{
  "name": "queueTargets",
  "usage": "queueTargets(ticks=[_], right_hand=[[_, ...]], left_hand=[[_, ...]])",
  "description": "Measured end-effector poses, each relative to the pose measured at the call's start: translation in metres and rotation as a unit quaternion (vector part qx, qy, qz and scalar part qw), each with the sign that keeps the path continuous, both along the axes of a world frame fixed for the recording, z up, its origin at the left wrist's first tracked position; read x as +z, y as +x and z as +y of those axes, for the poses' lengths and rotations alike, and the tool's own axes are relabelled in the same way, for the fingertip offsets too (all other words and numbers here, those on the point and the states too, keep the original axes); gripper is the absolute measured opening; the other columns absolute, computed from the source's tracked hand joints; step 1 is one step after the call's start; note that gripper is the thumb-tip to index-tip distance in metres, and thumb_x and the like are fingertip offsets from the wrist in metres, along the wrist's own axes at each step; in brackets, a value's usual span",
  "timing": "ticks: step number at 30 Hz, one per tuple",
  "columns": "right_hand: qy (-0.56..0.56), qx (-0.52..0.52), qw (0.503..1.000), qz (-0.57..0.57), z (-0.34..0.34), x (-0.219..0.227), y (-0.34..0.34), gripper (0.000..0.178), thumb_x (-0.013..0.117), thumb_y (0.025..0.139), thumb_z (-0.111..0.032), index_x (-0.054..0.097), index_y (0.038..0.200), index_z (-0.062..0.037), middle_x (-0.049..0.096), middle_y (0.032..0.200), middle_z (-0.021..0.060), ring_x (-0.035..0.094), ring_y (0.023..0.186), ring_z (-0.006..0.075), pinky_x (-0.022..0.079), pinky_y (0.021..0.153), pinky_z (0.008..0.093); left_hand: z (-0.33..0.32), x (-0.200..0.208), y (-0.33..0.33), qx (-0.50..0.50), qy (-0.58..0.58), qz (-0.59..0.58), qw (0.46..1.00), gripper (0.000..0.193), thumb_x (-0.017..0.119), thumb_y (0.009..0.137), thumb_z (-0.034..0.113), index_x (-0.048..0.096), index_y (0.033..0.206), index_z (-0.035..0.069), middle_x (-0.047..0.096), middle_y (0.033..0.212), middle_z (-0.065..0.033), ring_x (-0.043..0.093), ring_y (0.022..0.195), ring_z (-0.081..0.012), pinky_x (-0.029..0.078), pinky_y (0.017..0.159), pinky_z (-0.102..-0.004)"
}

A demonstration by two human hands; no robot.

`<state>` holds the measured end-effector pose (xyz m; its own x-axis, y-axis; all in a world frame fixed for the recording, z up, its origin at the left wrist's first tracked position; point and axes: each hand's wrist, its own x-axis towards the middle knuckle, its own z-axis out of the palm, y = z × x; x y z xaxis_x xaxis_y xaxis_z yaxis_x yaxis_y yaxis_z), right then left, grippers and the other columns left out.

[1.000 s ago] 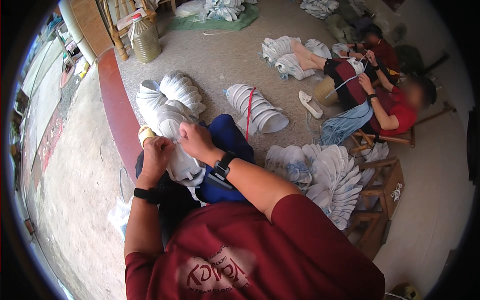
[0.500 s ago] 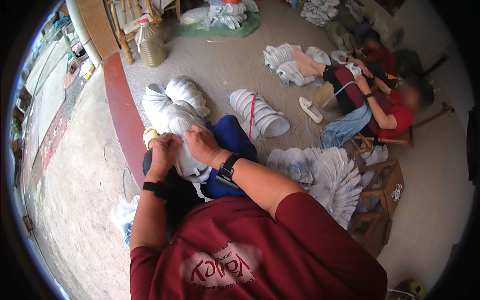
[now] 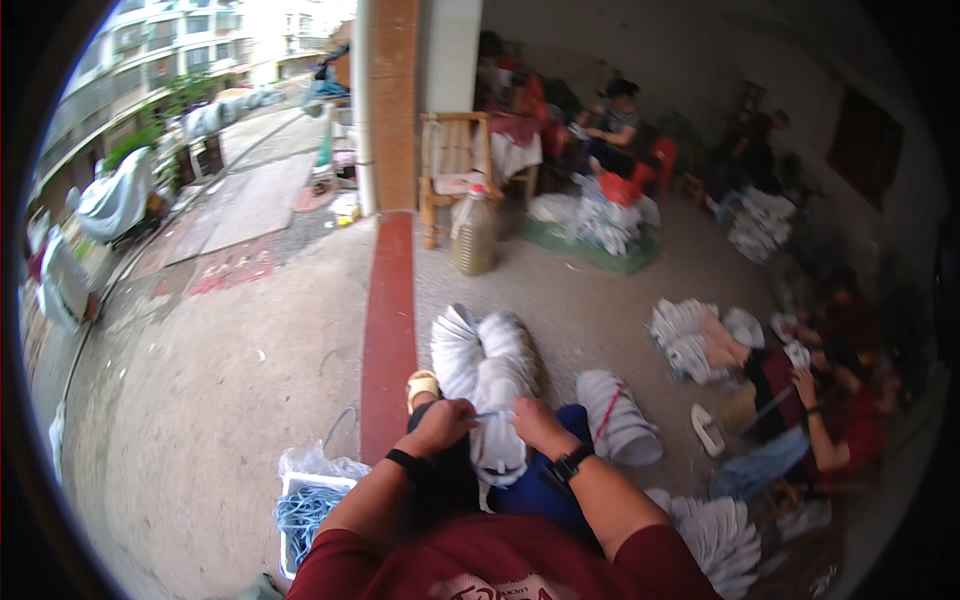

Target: Insert and thread laces through the eyelets of a shoe upper.

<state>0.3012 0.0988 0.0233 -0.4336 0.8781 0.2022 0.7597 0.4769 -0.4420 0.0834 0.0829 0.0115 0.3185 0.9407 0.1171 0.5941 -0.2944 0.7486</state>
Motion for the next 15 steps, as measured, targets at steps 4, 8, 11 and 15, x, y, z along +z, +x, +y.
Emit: queueTargets(ticks=[4,8,11,15], right_hand=[[0.030,0.027,0.996,-0.078,0.004,0.001,0.023,0.005,0.056,0.071,-0.006,0.060,0.072,-0.0033,0.059,0.073,0.0208,0.058,0.073,0.0392,0.046,0.065,0.0474],[0.060,-0.037,0.982,-0.173,0.001,0.013,0.094,0.005,0.058,0.067,-0.005,0.059,0.063,-0.0034,0.059,0.069,0.0203,0.059,0.070,0.0388,0.047,0.062,0.0459],[0.108,-0.236,0.939,-0.227,-0.008,0.026,0.208,0.008,0.057,0.072,-0.007,0.060,0.065,-0.0033,0.060,0.070,0.0191,0.059,0.068,0.0373,0.045,0.057,0.0453],[0.129,-0.503,0.825,-0.222,-0.068,0.067,0.404,0.016,0.045,0.084,-0.009,0.060,0.083,-0.0025,0.060,0.087,0.0184,0.058,0.082,0.0359,0.045,0.070,0.0433]], left_hand=[[0.002,0.017,-0.031,0.015,0.005,0.028,0.999,0.024,0.066,0.074,0.027,0.065,0.084,0.005,0.064,0.076,-0.0136,0.062,0.072,-0.0305,0.048,0.066,-0.0375],[-0.023,0.025,-0.115,0.096,-0.030,0.067,0.993,0.024,0.069,0.073,0.026,0.068,0.079,0.003,0.065,0.075,-0.0158,0.062,0.068,-0.0280,0.048,0.064,-0.0365],[-0.053,0.031,-0.186,0.145,-0.092,0.045,0.984,0.025,0.070,0.073,0.026,0.068,0.081,0.002,0.064,0.069,-0.0137,0.059,0.061,-0.0183,0.047,0.060,-0.0325],[-0.108,0.050,-0.262,0.216,-0.112,0.016,0.970,0.019,0.072,0.074,0.020,0.070,0.082,0.003,0.067,0.074,-0.0086,0.059,0.068,-0.0141,0.048,0.066,-0.0295]])
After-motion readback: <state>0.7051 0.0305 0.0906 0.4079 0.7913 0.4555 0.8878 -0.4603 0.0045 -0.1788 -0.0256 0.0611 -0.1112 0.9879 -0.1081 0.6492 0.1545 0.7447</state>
